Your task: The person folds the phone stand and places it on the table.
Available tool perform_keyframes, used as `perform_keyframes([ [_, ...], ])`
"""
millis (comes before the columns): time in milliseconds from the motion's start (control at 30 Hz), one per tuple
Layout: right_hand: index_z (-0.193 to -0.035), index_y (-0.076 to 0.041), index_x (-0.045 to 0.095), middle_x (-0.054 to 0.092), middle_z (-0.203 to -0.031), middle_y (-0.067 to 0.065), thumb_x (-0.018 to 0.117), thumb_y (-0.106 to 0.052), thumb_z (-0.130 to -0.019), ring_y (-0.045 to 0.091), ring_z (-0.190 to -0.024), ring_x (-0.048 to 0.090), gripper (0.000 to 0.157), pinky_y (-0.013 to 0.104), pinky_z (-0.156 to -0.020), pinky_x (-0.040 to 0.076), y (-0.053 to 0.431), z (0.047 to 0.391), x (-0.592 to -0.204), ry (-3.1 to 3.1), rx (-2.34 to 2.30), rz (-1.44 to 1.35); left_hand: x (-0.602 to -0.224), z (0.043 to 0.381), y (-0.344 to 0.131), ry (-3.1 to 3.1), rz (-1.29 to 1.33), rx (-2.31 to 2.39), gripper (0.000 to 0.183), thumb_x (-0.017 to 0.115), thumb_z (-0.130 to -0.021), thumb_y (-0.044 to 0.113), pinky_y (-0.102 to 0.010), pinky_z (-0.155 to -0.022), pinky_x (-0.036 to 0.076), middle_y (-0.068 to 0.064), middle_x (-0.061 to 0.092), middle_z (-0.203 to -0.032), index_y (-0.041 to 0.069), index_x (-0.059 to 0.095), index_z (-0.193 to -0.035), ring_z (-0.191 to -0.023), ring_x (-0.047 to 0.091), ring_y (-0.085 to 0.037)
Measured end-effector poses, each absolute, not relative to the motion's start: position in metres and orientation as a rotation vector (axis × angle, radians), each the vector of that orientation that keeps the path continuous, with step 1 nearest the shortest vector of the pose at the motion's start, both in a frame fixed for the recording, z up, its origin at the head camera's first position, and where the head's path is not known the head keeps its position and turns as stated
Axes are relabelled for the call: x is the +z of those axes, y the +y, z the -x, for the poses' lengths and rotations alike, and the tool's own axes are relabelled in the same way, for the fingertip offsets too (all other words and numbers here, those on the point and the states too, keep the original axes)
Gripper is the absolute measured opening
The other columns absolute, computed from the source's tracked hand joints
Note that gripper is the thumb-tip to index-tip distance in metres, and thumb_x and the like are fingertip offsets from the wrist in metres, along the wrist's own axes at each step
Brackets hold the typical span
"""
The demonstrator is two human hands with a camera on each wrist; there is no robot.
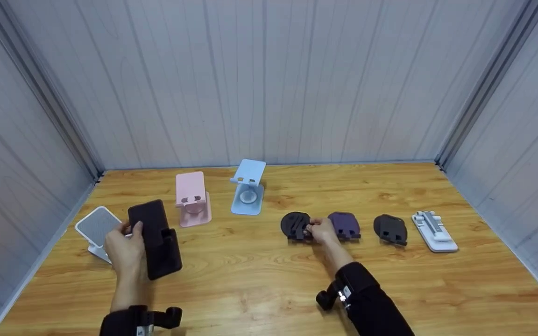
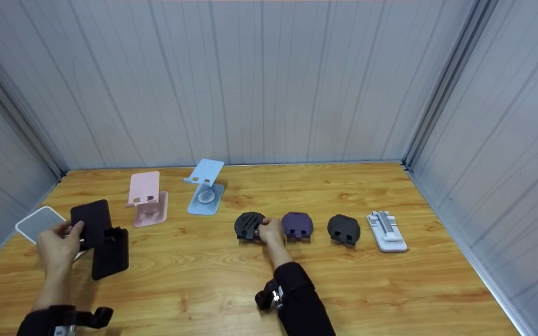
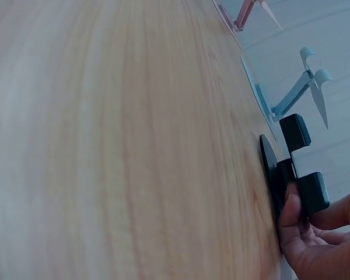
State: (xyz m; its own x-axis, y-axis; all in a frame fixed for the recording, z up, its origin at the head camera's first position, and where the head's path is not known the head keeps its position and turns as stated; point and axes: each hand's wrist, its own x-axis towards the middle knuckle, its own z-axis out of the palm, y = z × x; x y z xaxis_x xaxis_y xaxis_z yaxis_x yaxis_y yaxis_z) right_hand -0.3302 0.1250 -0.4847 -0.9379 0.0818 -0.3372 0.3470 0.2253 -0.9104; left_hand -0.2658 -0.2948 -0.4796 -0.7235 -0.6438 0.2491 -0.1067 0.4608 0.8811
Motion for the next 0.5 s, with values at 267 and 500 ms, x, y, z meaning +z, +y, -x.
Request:
perform_keyframes([
  [267, -0.153, 0.020, 0.047, 0.056, -0.149, 0.038, 0.048, 0.007, -0.114, 0.039, -0.122, 0.068, 0.042, 0.040, -0.095, 0.063, 0.125, 0.327, -0.485, 2.322, -1.781, -0.392, -0.432, 0.237, -0.267, -2.053, -0.606, -1.529, 0.035, 0.069, -0.104, -0.006, -0.008, -0.049, 0.048, -0.009, 0.070, -0.078, -0.033, 0.058, -0.124, -0.048, 0.052, 0.009],
  [500, -0.148, 0.018, 0.055, 0.054, -0.152, 0.036, 0.051, 0.000, -0.115, 0.047, -0.139, 0.057, 0.038, 0.045, -0.102, 0.062, 0.126, 0.319, -0.484, 2.479, -1.650, -0.344, -0.424, 0.235, -0.252, -2.008, -0.531, -1.679, 0.032, 0.070, -0.101, -0.009, -0.013, -0.048, 0.054, 0.003, 0.068, -0.071, -0.033, 0.058, -0.119, -0.045, 0.058, 0.004],
])
